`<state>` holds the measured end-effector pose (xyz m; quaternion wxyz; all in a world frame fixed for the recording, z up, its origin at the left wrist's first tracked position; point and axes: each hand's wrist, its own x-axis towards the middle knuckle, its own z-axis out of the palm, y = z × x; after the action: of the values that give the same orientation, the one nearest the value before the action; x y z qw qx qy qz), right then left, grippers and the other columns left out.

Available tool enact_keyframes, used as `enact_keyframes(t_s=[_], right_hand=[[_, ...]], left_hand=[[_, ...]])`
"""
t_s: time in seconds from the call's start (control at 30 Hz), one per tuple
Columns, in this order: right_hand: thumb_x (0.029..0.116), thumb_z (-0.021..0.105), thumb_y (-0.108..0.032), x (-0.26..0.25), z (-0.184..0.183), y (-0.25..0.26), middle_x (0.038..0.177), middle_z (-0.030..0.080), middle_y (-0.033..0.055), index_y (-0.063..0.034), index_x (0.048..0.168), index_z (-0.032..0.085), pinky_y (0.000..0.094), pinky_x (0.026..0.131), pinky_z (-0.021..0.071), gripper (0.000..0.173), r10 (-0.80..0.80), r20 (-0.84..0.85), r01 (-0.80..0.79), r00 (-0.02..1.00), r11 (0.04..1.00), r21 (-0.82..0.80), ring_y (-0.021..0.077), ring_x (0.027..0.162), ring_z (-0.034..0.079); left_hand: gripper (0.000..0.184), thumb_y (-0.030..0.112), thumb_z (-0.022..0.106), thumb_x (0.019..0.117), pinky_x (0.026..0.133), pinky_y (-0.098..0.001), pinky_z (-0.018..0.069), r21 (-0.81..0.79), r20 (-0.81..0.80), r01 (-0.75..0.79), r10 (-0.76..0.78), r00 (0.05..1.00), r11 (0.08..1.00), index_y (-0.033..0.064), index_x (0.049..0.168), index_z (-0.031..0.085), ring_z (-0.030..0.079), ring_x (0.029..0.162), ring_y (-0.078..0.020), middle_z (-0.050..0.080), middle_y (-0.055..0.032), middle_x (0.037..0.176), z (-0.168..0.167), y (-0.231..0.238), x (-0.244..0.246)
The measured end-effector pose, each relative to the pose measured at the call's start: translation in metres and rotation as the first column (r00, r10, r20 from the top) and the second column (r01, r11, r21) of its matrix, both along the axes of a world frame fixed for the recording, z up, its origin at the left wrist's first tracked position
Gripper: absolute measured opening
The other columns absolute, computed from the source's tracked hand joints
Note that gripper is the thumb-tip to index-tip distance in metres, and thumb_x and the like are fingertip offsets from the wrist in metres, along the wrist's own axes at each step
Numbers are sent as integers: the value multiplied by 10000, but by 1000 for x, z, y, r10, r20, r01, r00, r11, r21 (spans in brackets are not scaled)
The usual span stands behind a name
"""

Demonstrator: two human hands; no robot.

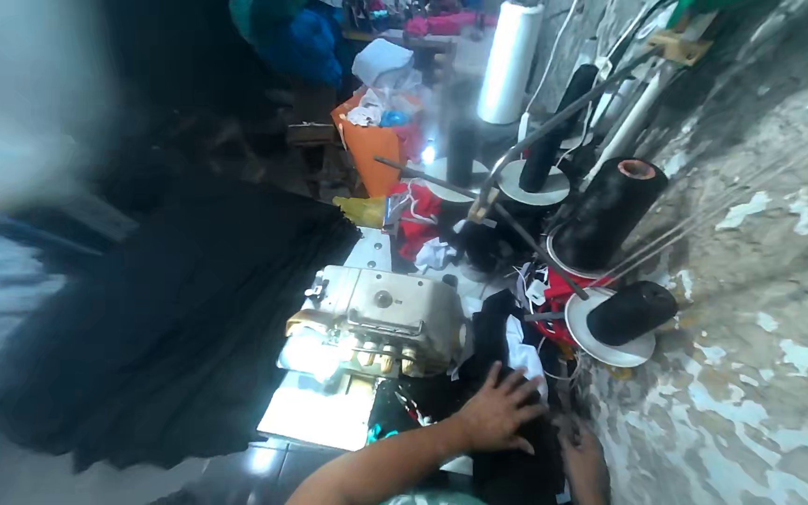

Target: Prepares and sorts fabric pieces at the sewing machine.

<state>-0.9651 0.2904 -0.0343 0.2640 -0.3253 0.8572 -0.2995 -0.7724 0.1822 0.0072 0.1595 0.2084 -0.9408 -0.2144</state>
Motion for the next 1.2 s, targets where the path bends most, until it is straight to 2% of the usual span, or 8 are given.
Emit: enact_keyframes(t_s=[0.1, 0.23, 0.37, 0.67, 0.8, 0.87, 1.03, 1.2], right_hand=[[963, 716, -168, 4, 1, -9, 1476, 469, 358, 63, 1499, 450, 597, 1165, 336, 641, 18, -38, -15, 999, 998, 63, 508, 1388, 445], [993, 666, -124, 9, 1, -13, 1532, 422, 334, 35, 1564, 346, 582, 1186, 323, 674, 50, -61, -40, 997, 987, 153, 488, 1428, 416], [952, 713, -132, 11, 9, -13, 1466, 493, 340, 32, 1538, 406, 617, 1136, 370, 681, 108, -115, -80, 987, 971, 225, 509, 1361, 480], [925, 716, -70, 4, 2, -2, 1474, 500, 328, 37, 1519, 440, 642, 1139, 359, 664, 220, -161, -194, 962, 968, 161, 537, 1359, 472], [886, 753, -72, -5, -2, -3, 1567, 380, 323, 37, 1504, 460, 625, 1181, 315, 692, 180, -115, -168, 977, 980, 108, 507, 1443, 379], [918, 711, -57, -5, -6, -3, 1559, 381, 337, 61, 1497, 453, 607, 1194, 306, 645, 164, -101, -157, 981, 985, 67, 501, 1449, 376], [999, 631, -117, 3, -1, 1, 1542, 399, 351, 105, 1523, 373, 569, 1209, 302, 625, 61, -25, -64, 998, 994, -94, 472, 1447, 397], [1031, 566, -144, 26, 36, -6, 1466, 494, 352, 119, 1451, 480, 622, 1170, 332, 503, 54, -252, -119, 966, 961, -250, 526, 1381, 459]], left_hand=[[796, 587, 560, 983, 1221, -673, 128, 414, 219, -292, 217, 951, 862, 130, 1602, 357, 111, 1567, -449, 158, -231, 1693, 9, -10, 9], [1125, 563, 788, 833, 1127, -762, 225, 544, 432, -306, 52, 900, 781, 247, 1664, 99, 126, 1553, -475, 91, -238, 1700, 7, -13, 9], [843, 249, 796, 885, 1000, -669, 458, 523, 388, -249, 33, 921, 815, 195, 1591, 337, 387, 1409, -517, 364, -289, 1558, 1, -10, 6], [657, 33, 763, 844, 958, -619, 504, 439, 102, -219, 195, 976, 871, 157, 1453, 548, 498, 1316, -503, 502, -297, 1442, 24, 1, 15], [874, 191, 780, 882, 1182, -727, 145, 390, 331, -283, 153, 931, 876, 211, 1620, 312, 74, 1565, -468, 93, -243, 1699, 11, -18, 6], [956, 378, 779, 894, 1206, -709, 58, 349, 317, -221, 107, 943, 911, 191, 1648, 221, 1, 1573, -453, 13, -252, 1703, 9, -21, 8], [742, 274, 786, 894, 1248, -619, 148, 266, -92, -13, 39, 995, 964, 126, 1546, 463, 201, 1543, -466, 275, -281, 1641, 29, -12, 23], [287, 201, 612, 1029, 1109, -459, 472, 147, -410, 159, -86, 908, 976, 27, 1232, 717, 638, 1268, -314, 680, -177, 1322, 88, 2, 85]])
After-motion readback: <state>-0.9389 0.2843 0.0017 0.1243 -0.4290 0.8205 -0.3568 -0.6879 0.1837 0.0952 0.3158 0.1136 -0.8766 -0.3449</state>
